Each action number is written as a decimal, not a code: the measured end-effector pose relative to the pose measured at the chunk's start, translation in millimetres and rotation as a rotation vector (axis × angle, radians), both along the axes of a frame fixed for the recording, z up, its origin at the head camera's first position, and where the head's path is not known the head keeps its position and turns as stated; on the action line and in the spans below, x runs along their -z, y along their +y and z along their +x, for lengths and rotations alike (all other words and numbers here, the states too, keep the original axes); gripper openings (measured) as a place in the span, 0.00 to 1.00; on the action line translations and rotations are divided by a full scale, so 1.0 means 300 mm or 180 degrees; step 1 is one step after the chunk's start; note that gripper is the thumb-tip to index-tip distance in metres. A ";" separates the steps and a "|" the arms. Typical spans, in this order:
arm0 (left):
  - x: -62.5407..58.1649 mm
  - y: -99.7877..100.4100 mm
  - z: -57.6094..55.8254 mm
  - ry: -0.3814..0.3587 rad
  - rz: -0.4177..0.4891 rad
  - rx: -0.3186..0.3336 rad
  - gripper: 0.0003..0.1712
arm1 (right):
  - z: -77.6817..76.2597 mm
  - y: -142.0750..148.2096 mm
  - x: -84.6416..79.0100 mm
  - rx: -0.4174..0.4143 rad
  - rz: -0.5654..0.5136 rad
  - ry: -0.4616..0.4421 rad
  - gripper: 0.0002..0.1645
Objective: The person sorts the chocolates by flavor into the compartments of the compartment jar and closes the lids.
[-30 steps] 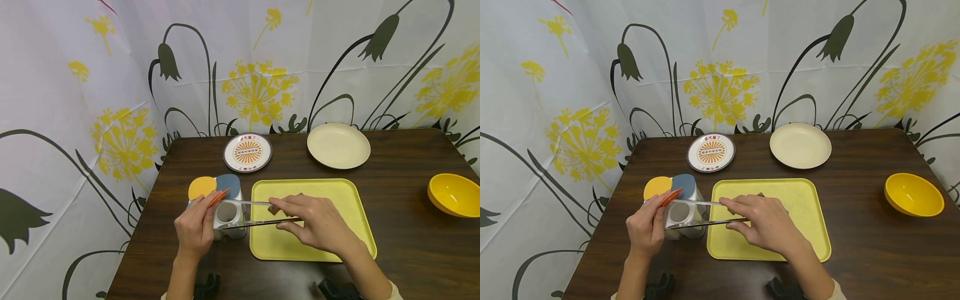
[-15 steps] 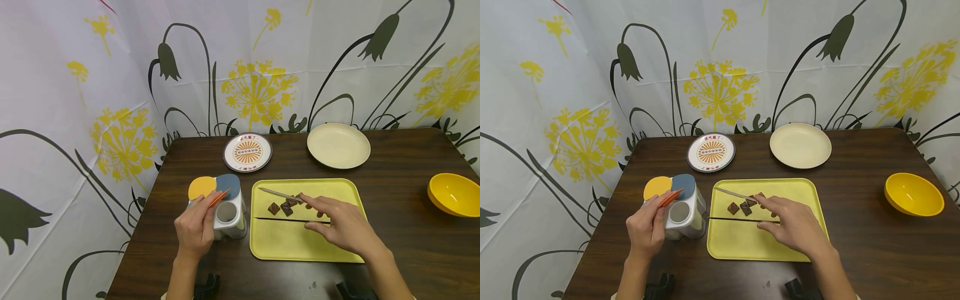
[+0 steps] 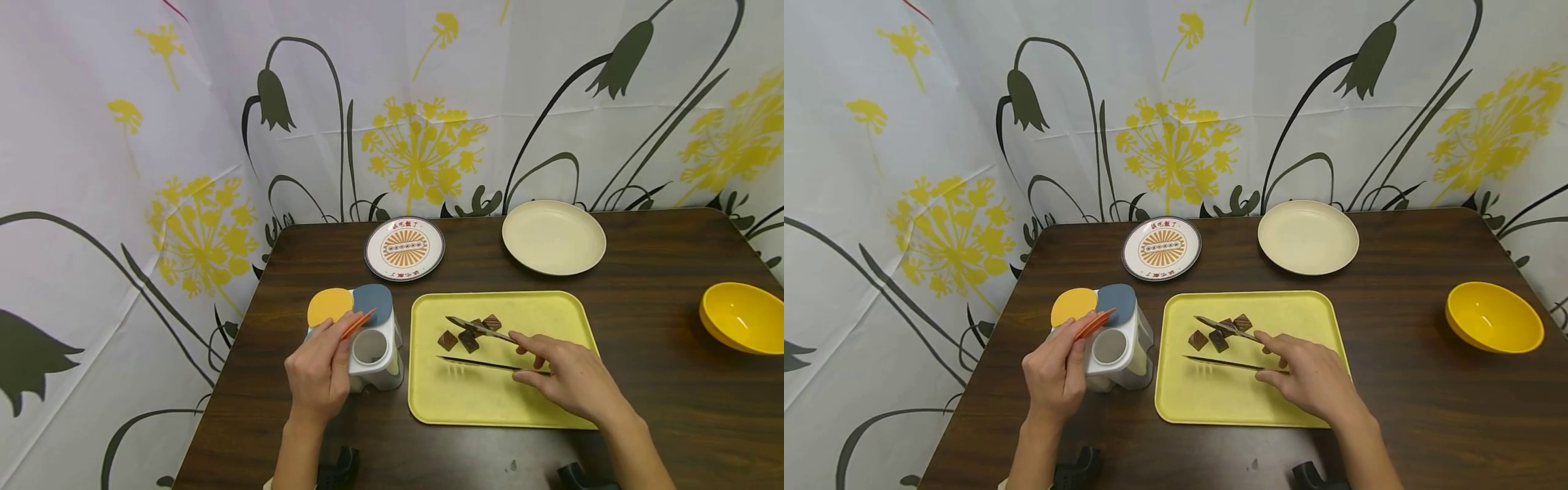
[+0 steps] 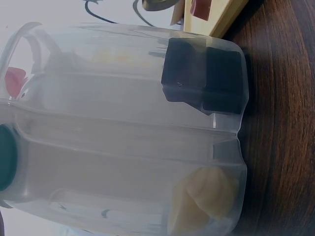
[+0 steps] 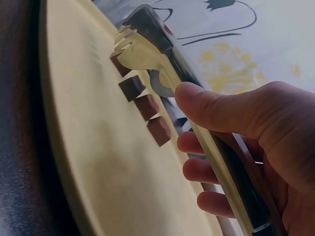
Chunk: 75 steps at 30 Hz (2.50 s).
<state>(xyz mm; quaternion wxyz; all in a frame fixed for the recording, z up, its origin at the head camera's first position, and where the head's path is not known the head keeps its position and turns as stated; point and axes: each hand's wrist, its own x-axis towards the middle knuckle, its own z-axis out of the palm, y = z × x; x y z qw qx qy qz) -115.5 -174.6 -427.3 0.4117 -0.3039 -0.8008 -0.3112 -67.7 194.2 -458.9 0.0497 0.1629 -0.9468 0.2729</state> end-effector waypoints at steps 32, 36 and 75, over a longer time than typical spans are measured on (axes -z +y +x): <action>-0.003 0.004 -0.003 0.0063 0.0028 0.0044 0.18 | 0.001 -0.001 0.034 0.0060 0.0080 -0.0028 0.33; -0.002 0.005 -0.004 0.0070 0.0022 0.0037 0.18 | 0.001 0.008 0.025 0.0133 0.0103 -0.0165 0.32; 0.005 0.000 -0.003 0.0027 0.0021 0.0010 0.18 | 0.015 0.048 0.006 0.0442 -0.0003 0.0404 0.22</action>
